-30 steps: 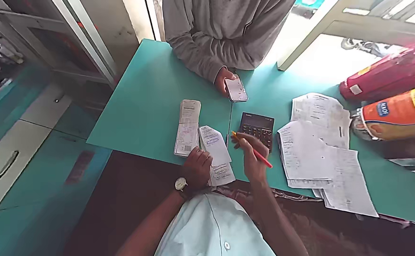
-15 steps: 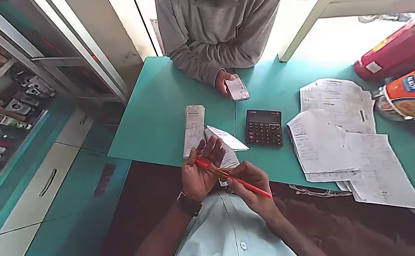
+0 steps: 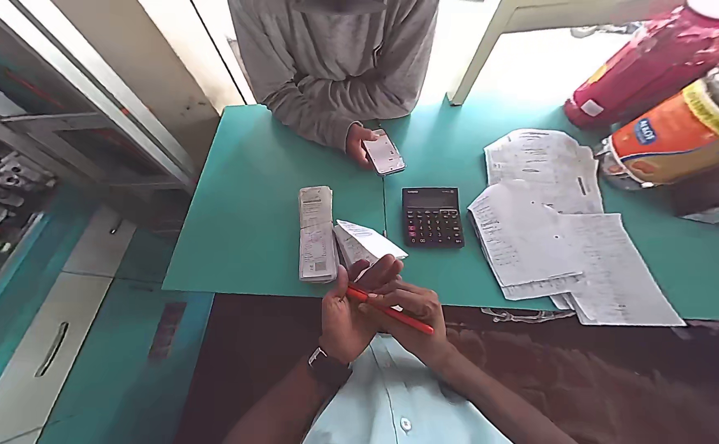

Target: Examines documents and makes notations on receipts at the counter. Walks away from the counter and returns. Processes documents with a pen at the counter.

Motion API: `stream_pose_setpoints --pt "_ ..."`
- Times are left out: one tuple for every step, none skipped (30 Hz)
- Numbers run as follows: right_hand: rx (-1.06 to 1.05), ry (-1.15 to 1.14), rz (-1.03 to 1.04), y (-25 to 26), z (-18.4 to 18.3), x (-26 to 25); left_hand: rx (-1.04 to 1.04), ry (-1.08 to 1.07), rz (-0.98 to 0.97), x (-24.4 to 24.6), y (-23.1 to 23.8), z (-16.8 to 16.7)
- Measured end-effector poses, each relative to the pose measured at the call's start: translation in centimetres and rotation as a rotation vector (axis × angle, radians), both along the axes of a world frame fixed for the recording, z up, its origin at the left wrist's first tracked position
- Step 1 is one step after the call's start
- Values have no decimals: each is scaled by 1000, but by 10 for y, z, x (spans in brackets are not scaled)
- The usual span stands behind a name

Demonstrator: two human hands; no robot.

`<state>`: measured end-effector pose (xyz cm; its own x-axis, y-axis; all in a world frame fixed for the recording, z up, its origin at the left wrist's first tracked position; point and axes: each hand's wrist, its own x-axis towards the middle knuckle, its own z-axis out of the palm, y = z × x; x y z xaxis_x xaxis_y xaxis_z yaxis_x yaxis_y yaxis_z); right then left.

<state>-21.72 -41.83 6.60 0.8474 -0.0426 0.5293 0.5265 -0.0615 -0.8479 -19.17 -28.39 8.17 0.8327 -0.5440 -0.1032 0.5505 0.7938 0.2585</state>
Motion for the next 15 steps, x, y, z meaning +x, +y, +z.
stream_pose_setpoints --pt "50 17 20 -2 3 2 57 -33 5 1 -2 5" --pt "131 45 70 -9 7 3 147 -136 30 2 -4 10" --pt "243 66 139 -20 12 4 229 -322 51 8 -6 14" --pt "357 66 176 -33 18 4 329 -515 89 19 -7 21" --pt "439 57 179 -48 24 0 452 -693 144 33 -4 27" --pt "490 48 162 -61 28 -4 616 -864 212 52 1 32" --pt "528 53 145 -73 31 -10 848 -1037 284 73 7 35" --pt "563 84 150 -84 31 -15 1118 -1202 332 96 11 36" --pt "618 148 177 -92 30 -19 1399 -1352 326 118 12 33" --pt "702 238 210 -98 26 -24 1631 -1474 248 136 11 28" --pt "782 338 230 -102 22 -28 1801 -1530 113 149 10 20" --pt "839 433 225 -102 18 -32 1927 -1523 -42 156 9 13" --pt "870 505 214 -101 14 -37 2024 -1496 -170 158 8 7" --pt "874 549 208 -101 9 -42 2069 -1487 -253 158 7 1" --pt "868 574 198 -101 4 -49 2057 -1515 -296 156 7 -4"
